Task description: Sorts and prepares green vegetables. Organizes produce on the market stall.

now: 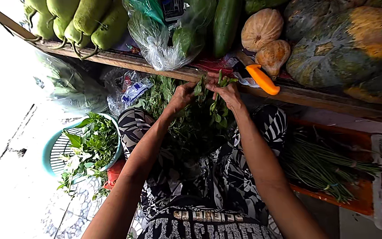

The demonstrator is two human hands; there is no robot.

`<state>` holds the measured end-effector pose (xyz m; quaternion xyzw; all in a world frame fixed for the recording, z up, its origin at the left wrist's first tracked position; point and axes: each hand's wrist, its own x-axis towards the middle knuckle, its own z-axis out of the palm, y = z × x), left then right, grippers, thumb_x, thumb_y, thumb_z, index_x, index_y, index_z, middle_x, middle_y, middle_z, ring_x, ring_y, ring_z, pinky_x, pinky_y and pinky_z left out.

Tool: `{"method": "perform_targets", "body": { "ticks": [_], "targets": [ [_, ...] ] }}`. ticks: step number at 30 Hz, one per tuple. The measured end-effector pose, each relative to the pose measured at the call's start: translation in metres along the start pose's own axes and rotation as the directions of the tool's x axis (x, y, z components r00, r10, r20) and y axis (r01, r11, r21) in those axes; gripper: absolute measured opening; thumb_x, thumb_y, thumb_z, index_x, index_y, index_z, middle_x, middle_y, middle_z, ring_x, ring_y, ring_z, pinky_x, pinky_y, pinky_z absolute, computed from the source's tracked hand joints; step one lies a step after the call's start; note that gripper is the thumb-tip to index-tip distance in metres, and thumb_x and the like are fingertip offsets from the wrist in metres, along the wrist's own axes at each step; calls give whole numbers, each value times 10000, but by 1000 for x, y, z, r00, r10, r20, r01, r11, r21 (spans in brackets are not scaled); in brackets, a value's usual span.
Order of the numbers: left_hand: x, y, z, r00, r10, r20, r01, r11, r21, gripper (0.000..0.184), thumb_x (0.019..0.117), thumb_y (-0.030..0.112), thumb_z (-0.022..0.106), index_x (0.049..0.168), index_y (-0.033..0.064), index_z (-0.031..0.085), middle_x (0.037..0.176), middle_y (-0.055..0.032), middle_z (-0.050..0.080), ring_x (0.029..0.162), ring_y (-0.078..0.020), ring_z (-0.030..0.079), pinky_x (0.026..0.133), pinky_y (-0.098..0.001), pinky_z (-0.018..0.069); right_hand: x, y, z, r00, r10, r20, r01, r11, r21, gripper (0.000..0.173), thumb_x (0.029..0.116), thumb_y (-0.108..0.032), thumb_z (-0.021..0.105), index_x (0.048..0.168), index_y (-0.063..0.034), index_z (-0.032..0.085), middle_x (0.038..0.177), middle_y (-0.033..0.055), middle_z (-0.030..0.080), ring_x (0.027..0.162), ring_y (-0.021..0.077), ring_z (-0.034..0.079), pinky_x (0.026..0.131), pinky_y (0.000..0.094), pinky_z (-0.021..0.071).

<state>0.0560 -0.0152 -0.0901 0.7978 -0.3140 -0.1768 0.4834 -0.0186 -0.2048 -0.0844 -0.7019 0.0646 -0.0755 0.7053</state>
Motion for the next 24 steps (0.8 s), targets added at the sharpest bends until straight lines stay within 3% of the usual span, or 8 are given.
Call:
{"method": "perform_targets", "body": {
  "ticks": [3, 6, 8, 11, 14, 17, 21, 24],
  "targets": [
    [-3, 0, 13, 999, 34, 17, -35, 999, 15, 316, 990, 158, 658, 1265, 5, 671, 1119, -115, 726, 984, -119, 683, 932, -344, 532, -3, -3, 3, 998, -62, 25, 62, 998, -5, 256, 939, -52, 696, 1189, -2, 677, 927, -15, 706, 554, -1, 561, 507, 169, 507],
    [-7, -15, 12, 986, -167, -31, 167, 986, -2, 644, 936, 270, 750, 1420, -46, 466, 1343, -227, 610, 1222, -293, 618, 1054, -464, 489, -3, -1, -1, 986, -108, -129, 105, 994, -35, 130, 962, -104, 684, 1048, -7, 669, 867, -25, 686, 560, 2, 573, 539, 187, 535],
    [-12, -31, 2, 906, -422, -20, 422, 901, 96, 721, 912, 325, 780, 1402, -70, 429, 1292, -264, 602, 1184, -369, 612, 1029, -554, 485, -1, -2, -11, 961, -111, -252, 112, 994, -8, 152, 959, -120, 698, 1045, -15, 629, 812, -31, 659, 558, 27, 592, 538, 207, 554],
    [-34, -67, 17, 721, -693, 4, 626, 654, 425, 444, 1012, 305, 628, 1154, -116, 633, 1157, -340, 643, 1111, -500, 624, 941, -699, 463, 0, -2, -17, 959, -121, -256, 119, 993, -25, 175, 960, -136, 702, 1056, -26, 605, 776, -40, 635, 543, 25, 590, 525, 197, 552],
    [-81, -100, 65, 567, -823, -17, 738, 499, 454, 493, 1066, 372, 507, 1219, -78, 638, 1269, -328, 618, 1215, -497, 589, 983, -686, 454, -2, 0, -9, 971, -181, -157, 157, 976, -152, 208, 955, -154, 711, 1061, 8, 637, 797, -32, 645, 546, -8, 576, 531, 172, 534],
    [-113, -141, 99, 455, -884, -104, 882, 431, 192, 556, 1013, 438, 611, 1291, -43, 627, 1313, -294, 613, 1254, -437, 581, 1042, -607, 449, -4, -2, -6, 971, -199, -131, 170, 964, -204, 219, 958, -155, 712, 1060, 24, 639, 837, -2, 638, 555, -11, 570, 536, 162, 530],
    [-103, -141, 100, 229, -951, -208, 847, 300, -438, 618, 840, 204, 841, 1302, -80, 545, 1231, -275, 614, 1092, -375, 624, 925, -526, 529, -7, -3, -9, 974, -183, -134, 154, 967, -201, 207, 951, -164, 724, 1039, 2, 637, 794, -23, 624, 533, -11, 558, 515, 163, 522],
    [-86, -114, 81, 304, -929, -211, 640, 364, -677, 433, 935, 135, 749, 1290, -34, 567, 1111, -186, 638, 852, -226, 616, 761, -387, 553, -5, -5, 1, 978, -187, -94, 146, 933, -330, 292, 946, -199, 738, 1079, 46, 650, 824, 59, 635, 562, 55, 578, 549, 224, 538]
  ]
}}
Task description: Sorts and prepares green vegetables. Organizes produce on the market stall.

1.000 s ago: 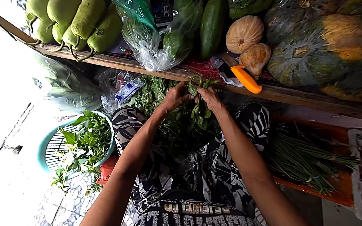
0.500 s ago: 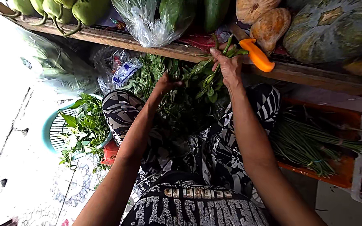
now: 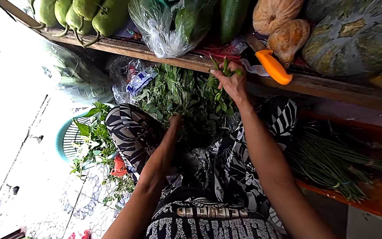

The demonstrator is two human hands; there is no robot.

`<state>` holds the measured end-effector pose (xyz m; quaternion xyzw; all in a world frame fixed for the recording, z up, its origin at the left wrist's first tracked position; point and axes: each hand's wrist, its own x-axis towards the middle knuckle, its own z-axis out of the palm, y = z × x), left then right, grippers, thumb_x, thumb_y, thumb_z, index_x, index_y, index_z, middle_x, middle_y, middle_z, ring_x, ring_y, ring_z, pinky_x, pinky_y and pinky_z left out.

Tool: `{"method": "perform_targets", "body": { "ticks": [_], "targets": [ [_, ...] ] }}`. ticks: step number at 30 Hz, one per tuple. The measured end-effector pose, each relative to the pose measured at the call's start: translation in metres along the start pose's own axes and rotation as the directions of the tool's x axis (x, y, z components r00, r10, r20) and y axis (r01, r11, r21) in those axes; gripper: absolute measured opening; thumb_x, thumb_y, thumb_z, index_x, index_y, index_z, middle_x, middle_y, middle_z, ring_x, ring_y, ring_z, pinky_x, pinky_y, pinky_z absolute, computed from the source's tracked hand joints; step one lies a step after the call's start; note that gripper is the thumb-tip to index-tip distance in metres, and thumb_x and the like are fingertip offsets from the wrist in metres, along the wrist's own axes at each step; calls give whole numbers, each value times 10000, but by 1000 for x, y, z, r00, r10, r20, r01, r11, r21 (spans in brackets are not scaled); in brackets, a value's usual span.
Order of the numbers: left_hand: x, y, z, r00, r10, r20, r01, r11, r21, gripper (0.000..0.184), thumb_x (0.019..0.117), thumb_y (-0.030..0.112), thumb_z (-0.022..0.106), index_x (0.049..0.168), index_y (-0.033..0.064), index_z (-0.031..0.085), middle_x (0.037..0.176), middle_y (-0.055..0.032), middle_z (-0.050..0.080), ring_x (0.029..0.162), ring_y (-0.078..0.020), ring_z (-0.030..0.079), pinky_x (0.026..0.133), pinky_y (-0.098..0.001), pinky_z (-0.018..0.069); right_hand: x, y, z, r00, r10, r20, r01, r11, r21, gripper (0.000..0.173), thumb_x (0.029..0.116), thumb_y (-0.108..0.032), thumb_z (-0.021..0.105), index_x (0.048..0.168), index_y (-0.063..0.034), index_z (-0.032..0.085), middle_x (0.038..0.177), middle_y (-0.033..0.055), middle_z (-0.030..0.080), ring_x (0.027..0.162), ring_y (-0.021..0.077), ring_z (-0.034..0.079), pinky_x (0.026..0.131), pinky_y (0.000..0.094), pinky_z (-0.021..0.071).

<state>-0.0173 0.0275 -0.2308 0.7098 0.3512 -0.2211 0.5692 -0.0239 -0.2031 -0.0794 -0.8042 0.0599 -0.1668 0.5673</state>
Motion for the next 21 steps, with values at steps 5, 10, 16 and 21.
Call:
{"method": "perform_targets", "body": {
  "ticks": [5, 10, 16, 21],
  "targets": [
    [-45, 56, -28, 947, 305, 104, -289, 947, -141, 260, 1007, 189, 657, 1172, -4, 597, 938, -61, 614, 687, -78, 534, 639, -254, 491, 7, 5, 30, 995, 74, 71, -66, 992, -105, 330, 962, -252, 727, 1105, 39, 664, 886, 139, 673, 671, 176, 639, 674, 359, 569],
    [-61, 110, -57, 894, 414, 170, -417, 909, -17, 340, 1115, 236, 425, 1266, -7, 609, 1128, -97, 636, 893, -118, 613, 819, -295, 521, 10, 16, 49, 988, 116, 97, -123, 990, 62, 284, 969, -207, 719, 1111, 35, 678, 803, 82, 682, 545, 78, 582, 543, 248, 528],
    [-57, 154, -71, 781, 566, 263, -598, 800, 52, 337, 1102, 102, 400, 1417, 15, 483, 1019, -101, 649, 765, -100, 620, 726, -274, 538, 11, 7, 37, 983, 162, 86, -171, 979, 112, 270, 985, -171, 695, 1136, 52, 667, 809, 63, 663, 543, 36, 549, 544, 204, 505],
    [-49, 174, -71, 746, 595, 297, -655, 735, 174, 316, 1116, 172, 400, 1328, 12, 572, 930, -62, 632, 722, -82, 581, 713, -275, 520, 9, 0, 16, 974, 182, 132, -213, 937, 278, 149, 1008, -120, 646, 1061, 20, 647, 699, -31, 616, 500, 3, 548, 505, 170, 508]
  ]
}}
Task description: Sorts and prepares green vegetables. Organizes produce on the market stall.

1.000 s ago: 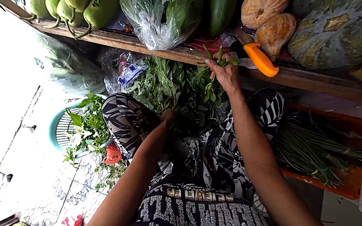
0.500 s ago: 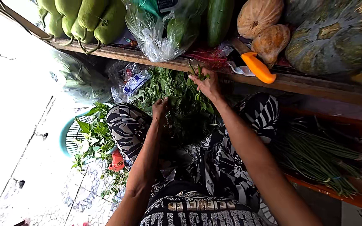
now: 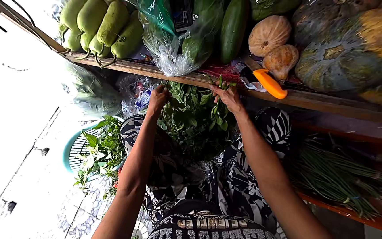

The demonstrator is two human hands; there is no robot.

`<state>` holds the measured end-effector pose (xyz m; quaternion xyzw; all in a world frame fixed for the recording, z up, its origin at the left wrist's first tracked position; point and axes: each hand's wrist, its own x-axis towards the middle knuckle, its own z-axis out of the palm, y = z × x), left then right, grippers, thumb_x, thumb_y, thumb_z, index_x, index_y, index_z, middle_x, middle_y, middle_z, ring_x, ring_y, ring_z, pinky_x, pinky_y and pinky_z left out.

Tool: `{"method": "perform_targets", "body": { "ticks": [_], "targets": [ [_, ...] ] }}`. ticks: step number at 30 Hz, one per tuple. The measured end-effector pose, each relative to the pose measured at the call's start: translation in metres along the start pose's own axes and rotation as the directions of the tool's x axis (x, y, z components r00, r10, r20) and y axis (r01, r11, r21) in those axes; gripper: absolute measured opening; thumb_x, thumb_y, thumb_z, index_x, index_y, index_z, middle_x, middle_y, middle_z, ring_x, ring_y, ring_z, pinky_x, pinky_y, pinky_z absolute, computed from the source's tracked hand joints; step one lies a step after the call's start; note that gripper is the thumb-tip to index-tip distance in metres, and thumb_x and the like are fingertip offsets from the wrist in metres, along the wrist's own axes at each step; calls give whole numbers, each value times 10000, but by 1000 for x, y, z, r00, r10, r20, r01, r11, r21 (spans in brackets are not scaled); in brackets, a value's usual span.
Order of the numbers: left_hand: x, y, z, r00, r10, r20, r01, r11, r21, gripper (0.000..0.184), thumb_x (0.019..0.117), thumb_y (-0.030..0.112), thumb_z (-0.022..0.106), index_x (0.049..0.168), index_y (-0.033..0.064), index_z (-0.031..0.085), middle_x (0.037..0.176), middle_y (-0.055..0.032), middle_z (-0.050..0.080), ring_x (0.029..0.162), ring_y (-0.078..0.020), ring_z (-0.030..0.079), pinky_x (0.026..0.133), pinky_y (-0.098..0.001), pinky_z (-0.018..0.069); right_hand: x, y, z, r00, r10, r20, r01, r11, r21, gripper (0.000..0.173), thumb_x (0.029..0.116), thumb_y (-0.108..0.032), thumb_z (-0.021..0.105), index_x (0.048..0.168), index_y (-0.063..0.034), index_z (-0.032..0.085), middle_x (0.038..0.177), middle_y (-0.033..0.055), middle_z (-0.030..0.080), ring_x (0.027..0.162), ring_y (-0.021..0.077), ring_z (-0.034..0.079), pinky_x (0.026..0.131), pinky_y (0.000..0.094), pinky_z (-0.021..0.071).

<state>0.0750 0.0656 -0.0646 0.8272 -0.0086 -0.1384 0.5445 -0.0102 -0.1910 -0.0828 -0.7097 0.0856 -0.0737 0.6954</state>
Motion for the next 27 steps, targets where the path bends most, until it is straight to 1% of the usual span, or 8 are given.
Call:
{"method": "perform_targets", "body": {
  "ticks": [3, 6, 9, 13, 16, 19, 23, 27],
  "targets": [
    [11, -7, 3, 996, 75, -57, -55, 954, 294, 358, 1114, 246, 415, 1237, 18, 663, 966, -125, 698, 848, -230, 640, 840, -465, 506, 1, -5, -12, 1000, -3, 10, 2, 998, 71, 79, 1022, -97, 610, 993, -27, 629, 671, -53, 603, 495, 19, 568, 493, 187, 535],
    [9, -10, 16, 992, 126, -12, -103, 861, 497, 433, 1080, 359, 502, 1318, 31, 654, 1242, -232, 679, 1167, -434, 632, 1000, -662, 437, -2, -7, -20, 1000, 12, 19, -14, 993, 120, 91, 1030, -94, 590, 976, -37, 636, 654, -58, 603, 489, 29, 571, 485, 193, 538],
    [-1, -10, 43, 926, 327, 191, -373, 871, 319, 588, 1009, 396, 618, 1435, -5, 549, 1458, -239, 534, 1364, -402, 495, 1125, -578, 388, -5, -8, -17, 998, 40, 47, -47, 986, 158, 106, 1040, -96, 571, 976, -40, 635, 635, -55, 588, 477, 30, 557, 476, 191, 530],
    [-21, 1, 78, 784, 447, 430, -481, 876, -35, 732, 888, 258, 792, 1496, 6, 470, 1415, -161, 602, 1263, -205, 609, 1077, -378, 489, -5, -3, -1, 995, 82, 52, -90, 977, 191, 153, 1052, -121, 553, 959, -34, 638, 623, -48, 558, 468, 36, 526, 469, 188, 505],
    [-18, -4, 87, 835, 445, 322, -457, 888, -43, 390, 957, 157, 718, 1313, 16, 646, 1154, -124, 722, 968, -126, 696, 914, -329, 555, -5, 0, 4, 993, 100, 55, -110, 970, 218, 166, 1066, -131, 543, 1065, -4, 649, 685, -10, 649, 463, 36, 540, 454, 181, 492],
    [-12, -2, 86, 916, 335, 220, -286, 931, -225, 281, 963, 90, 693, 1216, -24, 646, 981, -70, 706, 801, -64, 664, 766, -251, 570, -4, 1, 1, 992, 89, 87, -103, 980, 170, 210, 1043, -87, 568, 1225, 5, 615, 811, -2, 676, 499, 24, 542, 473, 176, 491],
    [-6, -6, 90, 960, 209, 184, -150, 944, -293, 244, 990, 81, 656, 1195, -38, 599, 935, -106, 686, 776, -135, 694, 735, -331, 618, -6, 6, 6, 979, 124, 163, -121, 992, -29, 307, 882, -15, 765, 1150, 11, 616, 876, 32, 654, 544, 36, 551, 474, 183, 487],
    [21, -53, 107, 986, -2, 167, 4, 1000, -13, 341, 1031, 139, 594, 1318, -45, 580, 1148, -251, 660, 1002, -335, 669, 897, -523, 548, -8, 3, 10, 978, 135, 158, -101, 973, -207, 212, 949, -84, 725, 1121, 11, 646, 928, 68, 651, 545, 51, 536, 496, 202, 487]
  ]
}}
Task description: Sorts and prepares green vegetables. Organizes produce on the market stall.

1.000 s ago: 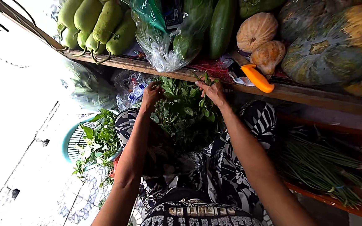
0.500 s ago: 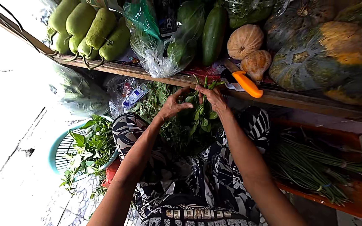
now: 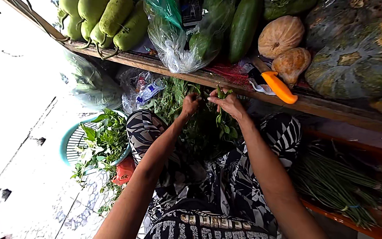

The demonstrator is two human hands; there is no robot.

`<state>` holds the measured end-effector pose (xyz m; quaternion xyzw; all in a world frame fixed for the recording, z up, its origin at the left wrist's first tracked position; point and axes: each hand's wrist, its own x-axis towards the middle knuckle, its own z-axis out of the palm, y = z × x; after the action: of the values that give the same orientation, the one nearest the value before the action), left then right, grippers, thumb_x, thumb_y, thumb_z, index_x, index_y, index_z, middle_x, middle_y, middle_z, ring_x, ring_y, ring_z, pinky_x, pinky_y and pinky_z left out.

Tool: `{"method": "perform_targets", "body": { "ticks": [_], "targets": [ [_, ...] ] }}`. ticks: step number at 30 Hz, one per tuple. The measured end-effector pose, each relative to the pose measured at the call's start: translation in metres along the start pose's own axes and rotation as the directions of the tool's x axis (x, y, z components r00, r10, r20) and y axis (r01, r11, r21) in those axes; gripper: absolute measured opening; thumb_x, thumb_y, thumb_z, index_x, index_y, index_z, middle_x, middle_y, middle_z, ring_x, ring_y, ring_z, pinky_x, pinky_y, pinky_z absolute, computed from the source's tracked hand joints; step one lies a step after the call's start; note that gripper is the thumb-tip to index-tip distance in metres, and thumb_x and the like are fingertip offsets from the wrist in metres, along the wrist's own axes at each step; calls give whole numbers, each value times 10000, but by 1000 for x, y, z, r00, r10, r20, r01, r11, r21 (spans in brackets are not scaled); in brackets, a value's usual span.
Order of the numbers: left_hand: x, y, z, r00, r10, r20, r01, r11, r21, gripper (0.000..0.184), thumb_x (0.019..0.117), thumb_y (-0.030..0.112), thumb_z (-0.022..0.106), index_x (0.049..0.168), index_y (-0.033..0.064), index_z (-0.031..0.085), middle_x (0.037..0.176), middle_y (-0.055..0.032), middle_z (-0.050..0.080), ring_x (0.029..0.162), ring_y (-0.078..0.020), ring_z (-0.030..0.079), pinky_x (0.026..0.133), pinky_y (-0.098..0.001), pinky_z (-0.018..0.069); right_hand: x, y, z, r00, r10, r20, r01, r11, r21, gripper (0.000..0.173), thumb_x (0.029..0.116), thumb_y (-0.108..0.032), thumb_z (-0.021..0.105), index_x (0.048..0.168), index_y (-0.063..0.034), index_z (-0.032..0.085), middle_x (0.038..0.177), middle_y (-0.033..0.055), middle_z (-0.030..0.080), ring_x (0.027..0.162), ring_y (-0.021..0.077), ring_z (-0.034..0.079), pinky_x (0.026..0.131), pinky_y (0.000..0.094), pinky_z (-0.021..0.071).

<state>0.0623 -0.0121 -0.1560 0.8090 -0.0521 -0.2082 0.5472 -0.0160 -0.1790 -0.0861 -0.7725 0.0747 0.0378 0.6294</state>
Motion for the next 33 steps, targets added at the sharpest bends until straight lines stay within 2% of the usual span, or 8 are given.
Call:
{"method": "perform_targets", "body": {
  "ticks": [6, 9, 12, 18, 22, 26, 29, 33],
  "targets": [
    [41, -51, -20, 986, -111, -125, 108, 994, -33, 627, 983, 237, 696, 1479, -45, 435, 1383, -279, 567, 1264, -374, 570, 1079, -522, 452, -6, 2, -17, 997, -34, -72, 40, 996, 80, 96, 958, -45, 687, 1030, 9, 653, 804, 12, 663, 489, 6, 535, 466, 160, 489],
    [21, -69, -48, 718, -446, -534, 480, 873, -83, 497, 986, 209, 619, 1371, -86, 509, 1349, -321, 561, 1267, -433, 557, 1039, -567, 465, -10, 3, -27, 997, -9, -80, 16, 996, 86, 99, 961, -57, 687, 1039, -10, 648, 785, -12, 660, 491, -2, 543, 468, 156, 494],
    [-4, -101, -41, 511, -595, -621, 675, 725, -139, 564, 1021, 231, 555, 1474, -69, 402, 1495, -307, 438, 1399, -413, 446, 1113, -515, 422, -8, 2, -32, 997, -10, -82, 18, 995, 94, 109, 958, -57, 685, 1052, -15, 648, 782, -17, 659, 489, -3, 546, 464, 153, 493],
    [6, -131, -13, 851, 28, -524, 233, 874, 425, 441, 1063, 273, 500, 1447, 64, 554, 1561, -221, 436, 1483, -434, 329, 1168, -601, 283, -8, 0, -29, 997, -15, -74, 25, 991, 131, 80, 960, -38, 676, 1028, -17, 640, 765, -16, 656, 482, 0, 550, 454, 154, 497],
    [23, -98, -26, 984, -58, -166, 153, 749, 645, 445, 1037, 327, 581, 1415, 95, 604, 1575, -204, 430, 1527, -454, 224, 1163, -756, 113, -10, -1, -25, 997, -3, -77, 14, 988, 154, 60, 970, -33, 662, 1024, -7, 654, 752, -1, 657, 469, 10, 538, 446, 159, 484],
    [14, -30, -28, 965, -220, -146, 252, 611, 750, 359, 1045, 282, 513, 1256, 53, 690, 1332, -197, 652, 1343, -390, 536, 1169, -688, 241, -7, -4, -23, 994, 76, -79, -65, 988, 138, 103, 996, -73, 659, 1058, 7, 679, 788, 46, 662, 503, 54, 542, 489, 196, 493],
    [-21, 30, -34, 956, -270, -118, 256, 564, 785, 385, 1081, 248, 413, 1289, 21, 644, 1312, -234, 647, 1279, -413, 583, 1066, -644, 403, -4, -5, -17, 994, 100, -52, -92, 985, 145, 128, 988, -75, 666, 1069, 23, 683, 828, 43, 669, 532, 37, 542, 514, 189, 485],
    [-63, 78, -55, 993, -37, 112, -33, 824, 566, 338, 1090, 195, 452, 1279, -9, 643, 1184, -215, 686, 1125, -339, 656, 1010, -538, 482, -1, -5, -1, 998, 66, 4, -66, 981, 181, 247, 963, -106, 709, 1177, 14, 676, 921, 46, 678, 571, 32, 549, 521, 183, 476]
  ]
}}
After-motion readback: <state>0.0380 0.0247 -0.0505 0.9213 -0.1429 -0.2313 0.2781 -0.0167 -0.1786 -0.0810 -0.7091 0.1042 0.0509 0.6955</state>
